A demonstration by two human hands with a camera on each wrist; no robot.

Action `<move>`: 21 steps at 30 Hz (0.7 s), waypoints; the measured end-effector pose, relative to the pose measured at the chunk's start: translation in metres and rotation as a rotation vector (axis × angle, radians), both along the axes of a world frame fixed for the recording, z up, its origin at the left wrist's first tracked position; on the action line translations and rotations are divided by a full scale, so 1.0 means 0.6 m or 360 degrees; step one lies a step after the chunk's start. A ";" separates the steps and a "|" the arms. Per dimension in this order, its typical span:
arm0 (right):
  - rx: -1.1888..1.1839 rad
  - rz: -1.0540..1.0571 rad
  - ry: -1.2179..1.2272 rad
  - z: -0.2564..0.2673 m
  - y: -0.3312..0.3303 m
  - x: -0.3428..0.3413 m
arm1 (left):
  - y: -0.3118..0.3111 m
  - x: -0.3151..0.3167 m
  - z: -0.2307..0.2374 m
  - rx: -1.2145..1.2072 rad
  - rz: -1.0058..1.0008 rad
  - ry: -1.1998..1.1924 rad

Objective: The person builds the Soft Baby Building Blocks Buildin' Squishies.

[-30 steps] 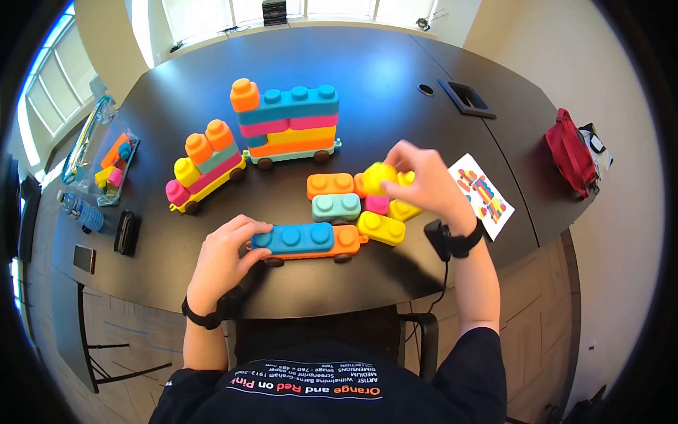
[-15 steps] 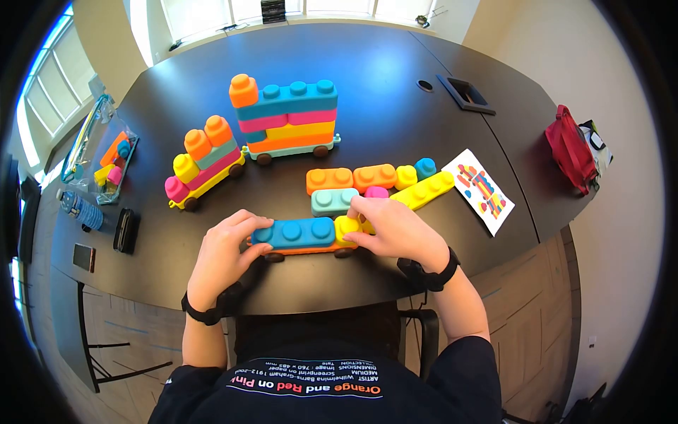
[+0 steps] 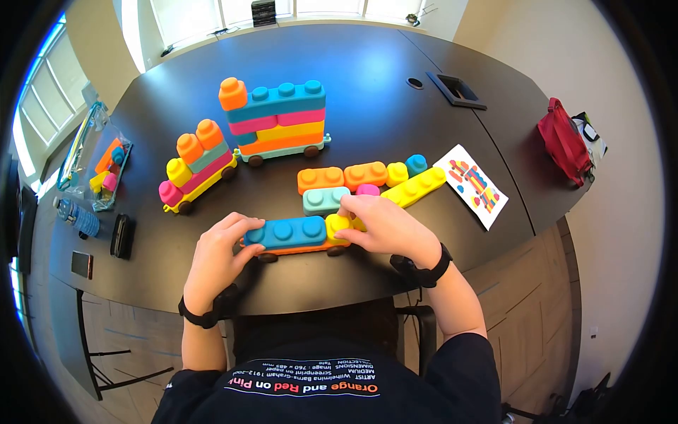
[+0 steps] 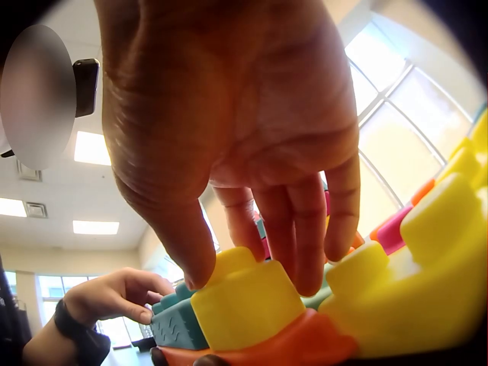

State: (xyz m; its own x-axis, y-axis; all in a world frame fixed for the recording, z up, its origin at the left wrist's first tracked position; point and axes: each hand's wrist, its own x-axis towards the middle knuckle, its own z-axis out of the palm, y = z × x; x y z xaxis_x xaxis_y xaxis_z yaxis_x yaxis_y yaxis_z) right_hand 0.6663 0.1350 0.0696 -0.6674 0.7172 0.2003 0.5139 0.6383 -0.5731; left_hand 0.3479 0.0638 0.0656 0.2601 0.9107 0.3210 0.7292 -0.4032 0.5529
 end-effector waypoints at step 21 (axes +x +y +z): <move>-0.0014 0.0000 -0.0029 0.005 0.000 0.000 | 0.001 -0.001 0.003 0.0036 -0.0025 0.0067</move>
